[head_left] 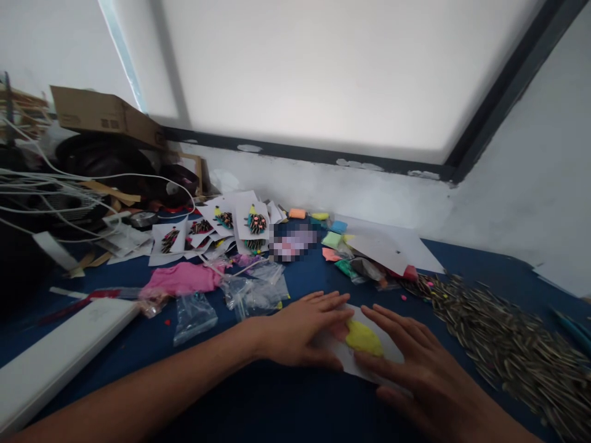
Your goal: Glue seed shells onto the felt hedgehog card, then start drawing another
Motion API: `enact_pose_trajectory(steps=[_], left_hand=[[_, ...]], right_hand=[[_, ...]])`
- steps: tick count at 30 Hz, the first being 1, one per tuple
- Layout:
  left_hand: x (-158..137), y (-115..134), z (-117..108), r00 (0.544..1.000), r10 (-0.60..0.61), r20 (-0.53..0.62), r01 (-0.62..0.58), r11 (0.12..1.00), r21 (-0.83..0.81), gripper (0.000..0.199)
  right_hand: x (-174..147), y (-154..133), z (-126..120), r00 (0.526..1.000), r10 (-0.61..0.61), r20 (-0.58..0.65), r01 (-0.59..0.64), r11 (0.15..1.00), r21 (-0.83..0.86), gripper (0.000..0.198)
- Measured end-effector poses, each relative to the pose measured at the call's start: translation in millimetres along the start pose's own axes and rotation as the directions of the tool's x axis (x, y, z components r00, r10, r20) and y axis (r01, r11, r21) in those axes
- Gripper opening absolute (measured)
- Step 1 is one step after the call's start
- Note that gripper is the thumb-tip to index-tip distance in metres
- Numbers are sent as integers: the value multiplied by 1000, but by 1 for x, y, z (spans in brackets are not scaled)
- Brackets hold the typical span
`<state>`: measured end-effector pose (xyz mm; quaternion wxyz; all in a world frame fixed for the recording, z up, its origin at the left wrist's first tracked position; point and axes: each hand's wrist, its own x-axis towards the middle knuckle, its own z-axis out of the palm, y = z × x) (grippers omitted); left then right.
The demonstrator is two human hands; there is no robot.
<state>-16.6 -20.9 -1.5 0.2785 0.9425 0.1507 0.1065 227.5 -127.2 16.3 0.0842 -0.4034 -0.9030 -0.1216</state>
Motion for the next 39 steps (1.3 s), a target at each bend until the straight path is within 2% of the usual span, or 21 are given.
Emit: enact_pose_trajectory(steps=[3, 5, 8, 10, 13, 15, 17, 22, 26, 29, 35, 39], left_hand=[[-2, 1, 1, 1000, -16, -26, 16, 1000, -4, 81], [-3, 3, 1, 999, -34, -41, 33, 999, -19, 83], [-5, 8, -4, 993, -69, -93, 58, 992, -110, 77], [-4, 10, -10, 977, -103, -189, 66, 979, -195, 59], [0, 10, -21, 896, -197, -397, 106, 965, -240, 40], [4, 9, -27, 838, -285, -466, 187, 951, -246, 35], [9, 6, -30, 809, -345, -476, 249, 935, -254, 30], [30, -4, -25, 831, -329, -449, 299, 944, -138, 24], [53, -13, -20, 859, -307, -409, 317, 947, -45, 30], [69, -20, -17, 853, -273, -446, 315, 949, 20, 31], [86, -29, -15, 903, -200, -380, 273, 951, 149, 32], [96, -27, -17, 921, -70, -384, 182, 947, 264, 42]], right_hand=[[3, -4, -5, 1000, -9, 11, 9, 1000, -11, 36], [5, -5, -6, 1000, -1, -24, 0, 1000, -11, 33], [5, -2, -4, 979, 109, -173, -104, 994, 41, 27], [4, 1, -1, 931, 224, -287, -215, 975, 65, 23], [5, 2, 0, 872, 328, -364, -331, 942, 55, 22], [6, 0, 0, 869, 349, -351, -360, 932, 36, 25], [8, -3, -1, 882, 346, -321, -361, 932, 13, 27], [12, -10, 3, 906, 321, -276, -336, 942, -7, 30], [10, -11, 12, 913, 291, -286, -306, 952, -7, 27], [7, -10, 17, 922, 280, -267, -296, 955, -18, 28], [5, -6, 16, 913, 284, -291, -303, 953, -18, 29], [7, -6, 14, 914, 264, -307, -284, 959, -20, 28]])
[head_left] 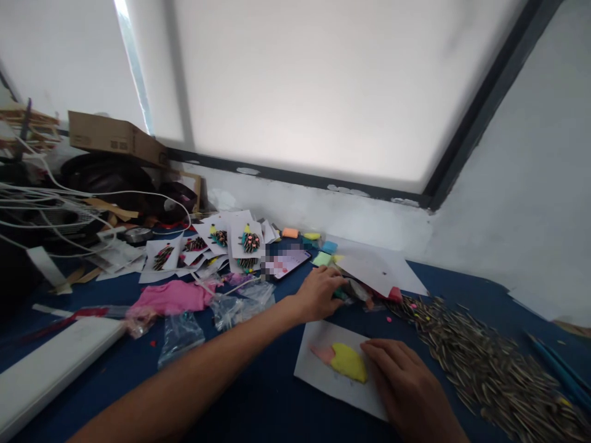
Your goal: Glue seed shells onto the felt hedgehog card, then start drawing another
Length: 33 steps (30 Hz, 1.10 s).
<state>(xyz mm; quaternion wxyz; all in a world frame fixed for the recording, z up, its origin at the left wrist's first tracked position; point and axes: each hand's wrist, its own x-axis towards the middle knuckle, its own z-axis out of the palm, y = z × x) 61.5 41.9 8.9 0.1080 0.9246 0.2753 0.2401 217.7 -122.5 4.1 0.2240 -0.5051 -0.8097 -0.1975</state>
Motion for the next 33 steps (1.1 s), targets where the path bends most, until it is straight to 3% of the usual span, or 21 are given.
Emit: enact_pose_trajectory(steps=[4, 7, 14, 18, 24, 29, 33], left_hand=[[12, 6, 1, 991, 114, 74, -116, 993, 30, 51], [21, 5, 4, 978, 125, 169, -135, 990, 46, 39], [15, -8, -7, 986, 84, 142, -89, 995, 34, 39], [9, -7, -15, 990, 16, 144, -13, 1000, -20, 26], [6, -11, -10, 998, -16, 63, 18, 999, -27, 21], [3, -15, -8, 999, -36, 38, 36, 999, -6, 37], [4, -16, -7, 997, -47, 62, 42, 997, 70, 26]], right_hand=[[-1, 1, 1, 1000, -21, 16, 21, 1000, 2, 27], [-4, 9, 1, 1000, 2, -7, -2, 999, -46, 28], [-3, 15, -4, 998, 30, -54, -35, 996, -78, 29], [-1, 9, -3, 999, 11, -33, -13, 998, -61, 29], [0, 8, -4, 1000, -8, -21, 7, 999, -47, 28], [2, 4, -6, 999, -25, -33, 24, 999, -32, 28], [3, 1, -7, 1000, -27, -16, 27, 999, -19, 29]])
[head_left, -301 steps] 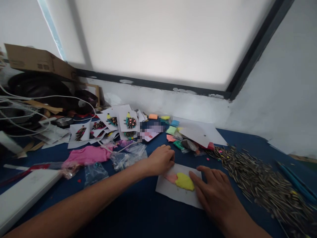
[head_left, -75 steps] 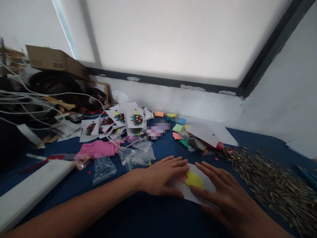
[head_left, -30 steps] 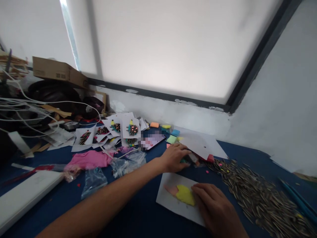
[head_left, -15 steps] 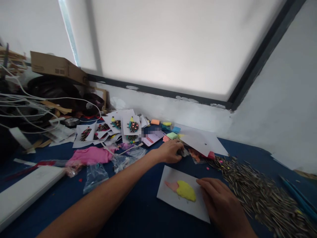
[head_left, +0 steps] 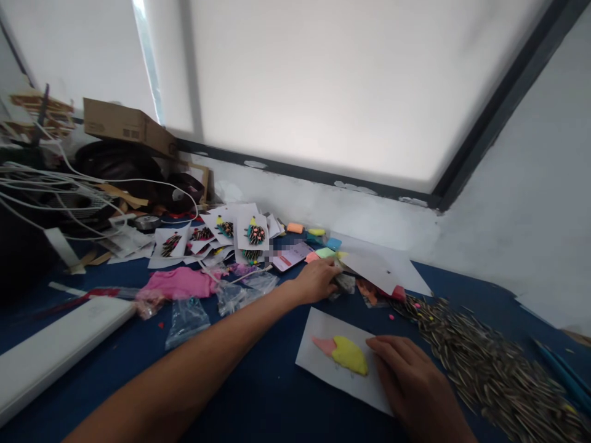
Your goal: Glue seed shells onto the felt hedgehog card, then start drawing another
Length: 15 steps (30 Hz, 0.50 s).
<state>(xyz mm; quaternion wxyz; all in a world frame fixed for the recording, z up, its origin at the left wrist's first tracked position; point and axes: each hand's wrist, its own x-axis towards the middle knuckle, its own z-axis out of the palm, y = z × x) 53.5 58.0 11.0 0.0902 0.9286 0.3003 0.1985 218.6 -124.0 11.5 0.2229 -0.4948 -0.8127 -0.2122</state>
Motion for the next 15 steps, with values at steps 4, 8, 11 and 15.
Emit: enact_pose_trajectory(steps=[4, 8, 11, 15], left_hand=[[1, 0, 1, 998, -56, -23, 56, 998, 5, 28], [2, 0, -2, 993, -66, -102, 57, 995, -87, 26], [6, 1, -9, 987, -102, -125, 61, 953, -296, 30], [7, 7, -19, 992, -74, -100, 6, 833, -553, 37]], right_hand=[[-1, 2, 1, 1000, 12, -9, -12, 1000, 4, 29], [-2, 5, 2, 999, 33, -14, -32, 999, 25, 28], [1, 5, -2, 995, 94, -24, -92, 993, 79, 26], [8, 4, -12, 955, 295, 17, -292, 932, 217, 26]])
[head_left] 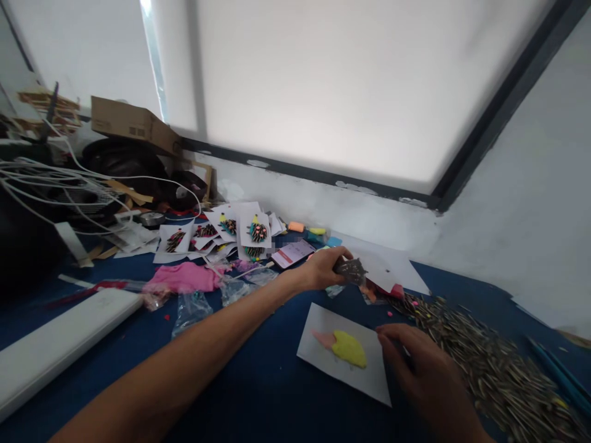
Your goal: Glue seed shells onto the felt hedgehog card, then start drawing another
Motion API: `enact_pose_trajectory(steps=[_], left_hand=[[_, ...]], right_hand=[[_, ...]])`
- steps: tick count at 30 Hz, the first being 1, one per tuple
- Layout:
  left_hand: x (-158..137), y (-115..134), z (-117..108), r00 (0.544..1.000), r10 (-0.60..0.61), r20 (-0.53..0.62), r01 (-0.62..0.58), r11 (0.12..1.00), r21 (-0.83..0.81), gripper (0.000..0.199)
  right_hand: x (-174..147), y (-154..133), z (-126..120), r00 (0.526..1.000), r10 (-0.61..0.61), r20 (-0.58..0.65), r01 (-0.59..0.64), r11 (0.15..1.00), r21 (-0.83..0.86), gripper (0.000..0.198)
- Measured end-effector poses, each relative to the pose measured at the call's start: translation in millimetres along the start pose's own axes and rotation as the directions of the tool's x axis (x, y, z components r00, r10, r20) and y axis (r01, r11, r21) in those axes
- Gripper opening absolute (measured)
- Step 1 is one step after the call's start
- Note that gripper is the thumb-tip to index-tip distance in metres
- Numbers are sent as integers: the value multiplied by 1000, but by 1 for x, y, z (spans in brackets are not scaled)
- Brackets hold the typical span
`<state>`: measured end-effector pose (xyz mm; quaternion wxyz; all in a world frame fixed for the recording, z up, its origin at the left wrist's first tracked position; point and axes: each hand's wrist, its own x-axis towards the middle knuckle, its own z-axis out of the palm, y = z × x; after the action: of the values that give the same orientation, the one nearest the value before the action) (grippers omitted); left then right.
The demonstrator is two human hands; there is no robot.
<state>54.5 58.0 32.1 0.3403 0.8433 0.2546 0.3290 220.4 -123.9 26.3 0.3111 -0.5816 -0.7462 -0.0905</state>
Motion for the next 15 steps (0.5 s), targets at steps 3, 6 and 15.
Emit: enact_pose_trajectory(steps=[3, 6, 15], left_hand=[[-6, 11, 1, 992, -20, 123, 45, 978, -202, 26], [-16, 24, 3, 978, -32, 204, 95, 947, -306, 30], [-34, 37, 5, 959, 13, 284, 66, 961, -268, 35]], right_hand=[[6, -3, -3, 980, 195, 41, -198, 974, 109, 28], [16, -4, -2, 945, 325, 41, -325, 912, 252, 27], [41, -13, -6, 922, 378, 83, -371, 803, 467, 26]])
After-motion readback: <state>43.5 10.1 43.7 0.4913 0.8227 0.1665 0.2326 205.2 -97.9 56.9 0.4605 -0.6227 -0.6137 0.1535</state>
